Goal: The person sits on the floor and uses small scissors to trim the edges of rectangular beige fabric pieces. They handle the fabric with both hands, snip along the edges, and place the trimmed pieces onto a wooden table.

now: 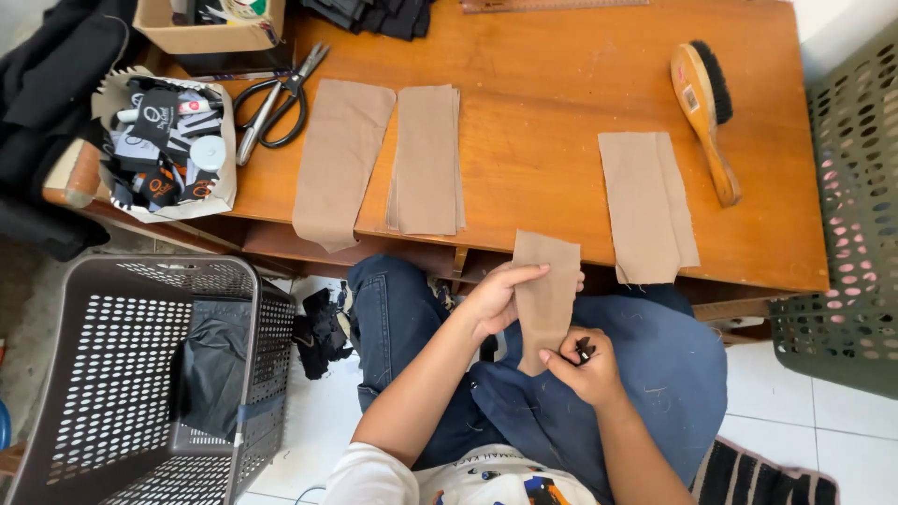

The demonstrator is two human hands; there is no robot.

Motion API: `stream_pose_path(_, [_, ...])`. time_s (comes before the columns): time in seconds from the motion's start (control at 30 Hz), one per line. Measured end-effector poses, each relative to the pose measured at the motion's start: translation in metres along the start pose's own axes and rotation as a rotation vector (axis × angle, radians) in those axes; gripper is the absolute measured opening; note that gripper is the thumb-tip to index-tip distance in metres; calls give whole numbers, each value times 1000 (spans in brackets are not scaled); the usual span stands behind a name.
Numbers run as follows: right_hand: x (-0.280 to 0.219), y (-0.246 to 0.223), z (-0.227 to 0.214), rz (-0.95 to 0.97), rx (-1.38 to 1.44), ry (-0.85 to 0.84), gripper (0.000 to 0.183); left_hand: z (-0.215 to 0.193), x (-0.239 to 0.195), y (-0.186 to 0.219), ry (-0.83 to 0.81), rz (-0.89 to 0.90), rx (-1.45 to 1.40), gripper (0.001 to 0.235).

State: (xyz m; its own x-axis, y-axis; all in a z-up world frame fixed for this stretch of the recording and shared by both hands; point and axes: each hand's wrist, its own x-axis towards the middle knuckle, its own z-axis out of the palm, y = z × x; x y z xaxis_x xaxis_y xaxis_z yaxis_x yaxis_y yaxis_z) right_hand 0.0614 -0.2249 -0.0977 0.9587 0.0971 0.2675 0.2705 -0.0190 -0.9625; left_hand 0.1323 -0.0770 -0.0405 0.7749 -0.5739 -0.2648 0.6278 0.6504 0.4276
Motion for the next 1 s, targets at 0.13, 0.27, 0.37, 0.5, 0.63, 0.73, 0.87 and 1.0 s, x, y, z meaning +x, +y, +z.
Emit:
stream_pose_path(0.13, [7,-40,-9,73,-175,-107,42,6,-5,31,-46,21,168,37])
stream_pose_path(0.27, [50,-86,-20,58,-413,-58,42,16,13,69,-11,148,345,22])
stream_pose_path(0.37, [100,-120,-18,-88,-475,122,36,31,29,92,-26,236,554,18])
stream_pose_path(0.5, [168,-87,-30,-262,-308,178,42,33,54,94,92,519,1010,11])
stream_pose_path(0.63, [173,-48,-18,-42,-170,197,46,5,71,81,29,425,1003,13])
stream_pose_path(0.73, [174,-16,-24,117,-7,307,46,-5,74,84,62,304,978,14])
stream_pose_path(0.87, [177,-4,-26,155,117,375,48,-10,79,82,67,218,869,13])
stream_pose_path(1.0, [179,-15,-22,167,200,450,44,-13,79,78,88,181,656,13])
